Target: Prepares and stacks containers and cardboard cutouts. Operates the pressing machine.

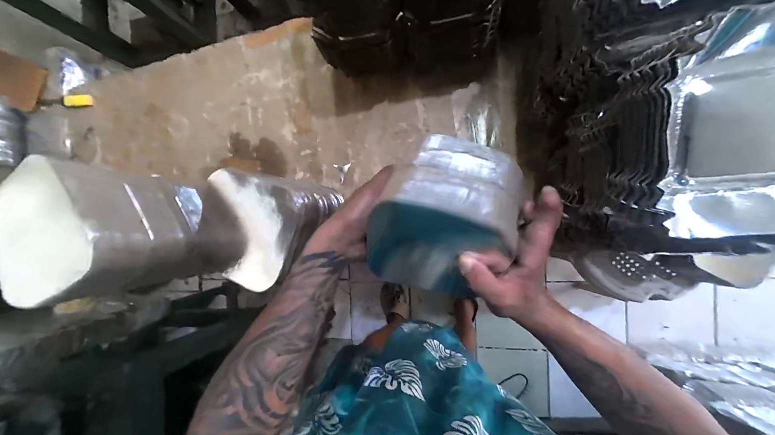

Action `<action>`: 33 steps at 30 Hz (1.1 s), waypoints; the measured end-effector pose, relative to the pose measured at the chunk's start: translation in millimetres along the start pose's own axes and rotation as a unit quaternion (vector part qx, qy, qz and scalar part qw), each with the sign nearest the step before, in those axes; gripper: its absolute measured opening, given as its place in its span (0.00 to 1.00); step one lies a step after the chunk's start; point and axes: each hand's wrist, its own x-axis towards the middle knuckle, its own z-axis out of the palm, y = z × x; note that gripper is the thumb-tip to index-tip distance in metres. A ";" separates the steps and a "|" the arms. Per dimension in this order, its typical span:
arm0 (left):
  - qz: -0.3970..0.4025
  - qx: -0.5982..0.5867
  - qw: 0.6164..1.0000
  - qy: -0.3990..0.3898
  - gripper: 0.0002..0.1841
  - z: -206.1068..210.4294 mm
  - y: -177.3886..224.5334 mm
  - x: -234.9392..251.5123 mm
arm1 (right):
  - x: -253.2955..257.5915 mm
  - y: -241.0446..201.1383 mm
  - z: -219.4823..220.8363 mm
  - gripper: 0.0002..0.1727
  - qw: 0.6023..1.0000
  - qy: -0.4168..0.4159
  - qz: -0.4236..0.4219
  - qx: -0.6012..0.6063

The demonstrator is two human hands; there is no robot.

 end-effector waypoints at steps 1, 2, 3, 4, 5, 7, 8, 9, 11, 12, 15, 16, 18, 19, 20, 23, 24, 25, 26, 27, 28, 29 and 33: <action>-0.002 0.025 1.000 -0.011 0.30 -4.7 0.3 -22.2 | 5.8 -30.3 0.4 0.59 0.990 0.014 0.102 0.095; -0.004 0.021 0.999 -0.031 0.33 -12.4 -1.5 -41.1 | 11.3 -56.1 0.5 0.57 0.964 0.030 0.196 0.178; -0.001 -0.013 0.999 -0.045 0.35 -19.8 -8.2 -58.9 | 13.3 -78.5 2.1 0.49 0.925 0.054 0.278 0.252; 0.012 -0.057 0.996 -0.066 0.35 -24.7 -14.1 -76.4 | 15.3 -97.3 6.8 0.33 0.882 0.090 0.339 0.314; 0.029 -0.097 0.992 -0.077 0.33 -25.5 -15.9 -90.9 | 18.0 -110.8 11.9 0.17 0.849 0.117 0.375 0.354; 0.068 -0.151 0.983 -0.082 0.27 -24.1 -16.8 -114.7 | 15.2 -126.3 18.7 0.05 0.822 0.129 0.392 0.392; 0.089 -0.153 0.981 -0.075 0.24 -23.6 -13.8 -121.7 | 15.2 -131.4 22.5 0.06 0.823 0.131 0.390 0.392; 0.110 -0.144 0.981 -0.073 0.22 -24.6 -10.3 -126.3 | 15.1 -136.1 27.6 0.08 0.827 0.138 0.386 0.385; 0.156 -0.102 0.980 -0.071 0.17 -26.0 -4.6 -128.6 | 14.7 -147.0 39.9 0.07 0.837 0.167 0.385 0.351; 0.189 -0.055 0.977 -0.084 0.21 -29.3 -3.9 -125.9 | 15.8 -151.5 45.2 0.05 0.845 0.181 0.381 0.331; 0.222 0.103 0.961 -0.127 0.40 -42.4 -11.3 -122.9 | 12.3 -159.6 60.4 0.22 0.889 0.169 0.348 0.245; 0.225 0.095 0.961 -0.129 0.35 -46.2 -16.6 -121.1 | 10.7 -163.0 64.5 0.30 0.906 0.155 0.327 0.218; 0.230 0.021 0.958 -0.171 0.26 -56.1 -26.1 -112.3 | 11.7 -178.7 72.9 0.41 0.924 0.145 0.299 0.189; 0.228 -0.030 0.952 -0.202 0.20 -60.5 -28.2 -109.1 | 12.4 -188.4 74.9 0.45 0.927 0.143 0.296 0.181; 0.228 -0.076 0.941 -0.240 0.15 -65.1 -28.9 -105.6 | 12.9 -198.3 75.0 0.43 0.928 0.143 0.293 0.180; 0.230 -0.172 0.900 -0.328 0.16 -76.8 -26.4 -100.5 | 15.1 -227.2 69.0 0.25 0.915 0.162 0.282 0.237; 0.230 -0.200 0.888 -0.343 0.15 -78.6 -24.7 -100.6 | 17.5 -236.0 68.3 0.26 0.910 0.165 0.288 0.248; 0.228 -0.225 0.877 -0.359 0.12 -79.9 -22.5 -101.0 | 19.5 -243.8 67.7 0.29 0.905 0.164 0.297 0.258; 0.222 -0.242 0.862 -0.386 0.10 -82.2 -21.3 -100.5 | 19.1 -250.6 66.1 0.31 0.899 0.156 0.304 0.273; 0.220 -0.251 0.846 -0.417 0.09 -85.0 -21.2 -98.6 | 18.2 -256.1 64.8 0.33 0.898 0.145 0.306 0.282; 0.221 -0.256 0.829 -0.445 0.08 -87.5 -21.6 -96.0 | 17.9 -260.5 64.0 0.34 0.899 0.133 0.305 0.285; 0.227 -0.259 0.816 -0.465 0.08 -89.6 -22.1 -93.3 | 18.1 -264.0 63.1 0.33 0.900 0.122 0.303 0.290; 0.294 -0.244 0.823 -0.421 0.11 -97.9 -30.0 -90.3 | 16.0 -273.9 56.4 0.36 0.883 0.109 0.312 0.333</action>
